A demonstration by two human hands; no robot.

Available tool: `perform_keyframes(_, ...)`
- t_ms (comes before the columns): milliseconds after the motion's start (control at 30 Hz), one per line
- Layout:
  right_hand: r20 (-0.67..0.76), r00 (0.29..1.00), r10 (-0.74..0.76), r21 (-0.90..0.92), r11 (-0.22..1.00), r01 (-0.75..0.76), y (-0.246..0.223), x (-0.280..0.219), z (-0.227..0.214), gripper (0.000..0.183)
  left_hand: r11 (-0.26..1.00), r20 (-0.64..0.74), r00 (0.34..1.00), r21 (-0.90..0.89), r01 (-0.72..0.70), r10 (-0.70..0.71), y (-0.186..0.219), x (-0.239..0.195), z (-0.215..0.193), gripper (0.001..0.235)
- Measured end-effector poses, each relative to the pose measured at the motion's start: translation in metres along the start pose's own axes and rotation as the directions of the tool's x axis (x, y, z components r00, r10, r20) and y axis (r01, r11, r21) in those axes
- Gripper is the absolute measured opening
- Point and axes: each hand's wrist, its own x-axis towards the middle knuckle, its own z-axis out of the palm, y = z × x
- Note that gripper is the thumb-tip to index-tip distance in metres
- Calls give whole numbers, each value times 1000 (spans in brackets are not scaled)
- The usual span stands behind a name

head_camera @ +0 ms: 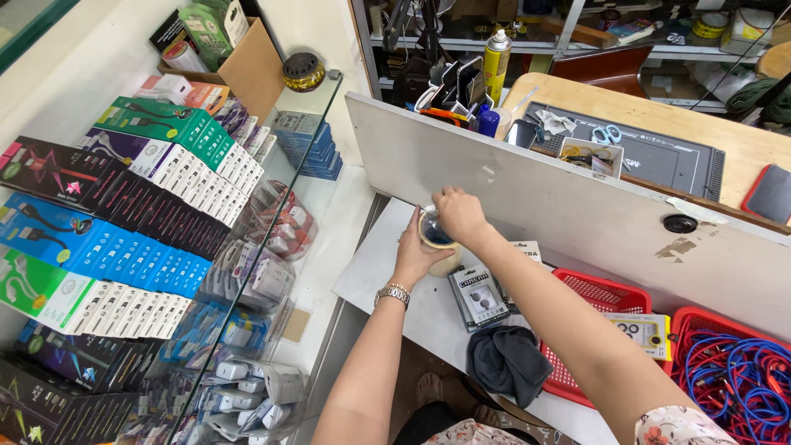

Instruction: The person wipes small product boxes with a dark cloth and stacks them on a counter. The person then moves the stacked boxes to a glass shelf and handles a roll of tape.

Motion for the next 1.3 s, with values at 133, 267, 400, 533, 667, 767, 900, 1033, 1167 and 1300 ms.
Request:
perform_keyframes(133, 101, 993, 57, 89, 994, -66, 9, -6, 24, 23, 1000, -30, 999, -5, -10, 10, 2, -4, 2, 121)
perform_keyframes(267, 231, 971, 66, 229, 966, -120, 19, -8, 20, 29, 1000, -40, 999, 18, 14, -13, 5, -6, 6, 117)
perform_keyframes(400, 411, 911, -17, 301, 946, -118, 6, -18, 13, 34, 996, -187, 978, -15, 90, -91, -2, 2, 12, 116)
perform_keyframes(533, -118, 988, -102, 395, 908, 141, -5, -27, 1, 27, 995, -137, 990, 99, -6, 19, -5, 11, 13, 115)
perform_keyframes(667, 67, 986, 150, 687, 710, -155, 3, -36, -20, 28, 995, -125, 990, 72, 71, -61, -3, 0, 19, 118)
perform_keyframes(767, 258, 950, 177, 780, 542, -313, 7, -43, -46, 29, 995, -136, 989, 82, 64, -52, -1, -5, 19, 120)
perform_keyframes(900, 193, 963, 190, 720, 639, -271, 12, -51, -83, 41, 992, -135, 989, 103, 77, -63, 2, -5, 19, 123)
perform_keyframes(1033, 272, 932, 240, 614, 702, -360, 13, -43, -81, 54, 993, -139, 988, 93, 74, -61, 2, -6, 19, 125)
perform_keyframes(1167, 438, 865, 245, 270, 882, -386, 3, -21, -28, 53, 991, -108, 989, 77, 108, -100, 1, -6, 23, 124)
perform_keyframes(1300, 348, 915, 206, 387, 857, -340, 1, -15, 6, 41, 992, -131, 989, 92, 81, -68, -1, -4, 21, 126)
